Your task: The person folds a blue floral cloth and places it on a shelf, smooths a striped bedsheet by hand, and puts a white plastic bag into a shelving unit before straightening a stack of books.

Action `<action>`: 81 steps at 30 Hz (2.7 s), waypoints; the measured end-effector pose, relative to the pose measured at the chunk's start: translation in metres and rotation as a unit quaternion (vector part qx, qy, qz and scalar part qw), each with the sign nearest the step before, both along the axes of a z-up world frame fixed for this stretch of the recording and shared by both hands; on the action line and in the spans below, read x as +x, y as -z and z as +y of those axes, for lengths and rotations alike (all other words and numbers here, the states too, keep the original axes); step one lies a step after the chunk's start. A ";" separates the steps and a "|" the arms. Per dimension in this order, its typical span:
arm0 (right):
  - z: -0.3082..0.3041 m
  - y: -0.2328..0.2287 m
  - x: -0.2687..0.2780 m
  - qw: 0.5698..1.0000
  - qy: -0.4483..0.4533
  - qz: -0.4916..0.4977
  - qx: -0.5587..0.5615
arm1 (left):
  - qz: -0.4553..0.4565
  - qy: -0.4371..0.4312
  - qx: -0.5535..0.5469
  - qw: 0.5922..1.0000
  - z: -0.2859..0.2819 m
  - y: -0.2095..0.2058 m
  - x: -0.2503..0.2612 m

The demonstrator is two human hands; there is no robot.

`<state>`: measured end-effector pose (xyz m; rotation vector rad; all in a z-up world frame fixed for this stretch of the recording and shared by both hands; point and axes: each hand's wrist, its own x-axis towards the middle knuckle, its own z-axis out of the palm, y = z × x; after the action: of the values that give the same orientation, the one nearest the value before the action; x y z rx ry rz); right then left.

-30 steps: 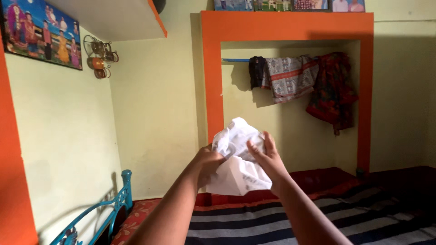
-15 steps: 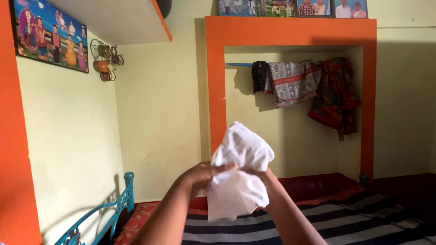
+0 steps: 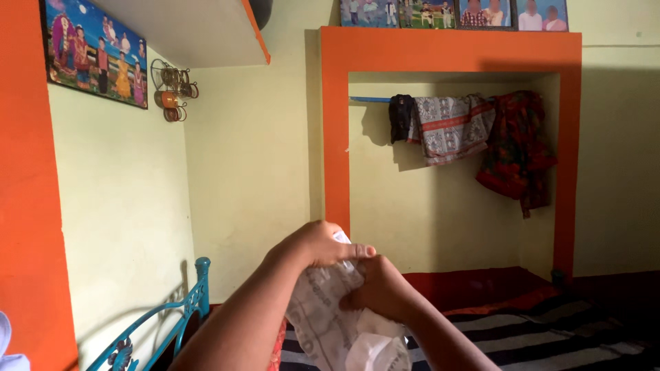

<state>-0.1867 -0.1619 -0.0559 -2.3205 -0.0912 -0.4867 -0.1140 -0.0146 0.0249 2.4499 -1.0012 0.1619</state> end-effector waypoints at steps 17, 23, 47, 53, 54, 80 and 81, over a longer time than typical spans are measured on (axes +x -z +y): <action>-0.064 0.044 0.011 0.911 -0.051 0.029 0.409 | 0.129 -0.096 -0.265 0.951 0.025 0.006 0.068; -0.063 0.010 -0.005 0.881 -0.062 -0.054 0.466 | 0.272 -0.073 -0.171 0.944 0.044 0.022 0.049; 0.019 0.075 -0.013 0.644 -0.517 0.224 0.518 | 0.294 0.189 -0.709 0.613 0.066 0.041 0.023; 0.000 0.077 0.021 0.748 -0.133 0.061 0.647 | 0.346 0.143 -0.659 0.652 0.104 0.042 0.019; -0.008 0.073 0.024 0.747 -0.133 0.061 0.648 | 0.360 0.041 -0.628 0.689 0.109 0.042 0.017; 0.000 -0.031 -0.076 0.867 -0.119 0.081 0.476 | 0.225 -0.197 -0.666 0.683 0.117 0.058 -0.007; 0.004 -0.028 -0.083 0.867 -0.118 0.085 0.478 | 0.199 -0.224 -0.653 0.696 0.119 0.062 -0.015</action>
<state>-0.2700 -0.1581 -0.0274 -1.3350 -0.0318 -0.1304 -0.1289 0.1041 -0.0370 1.1940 0.0709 0.3330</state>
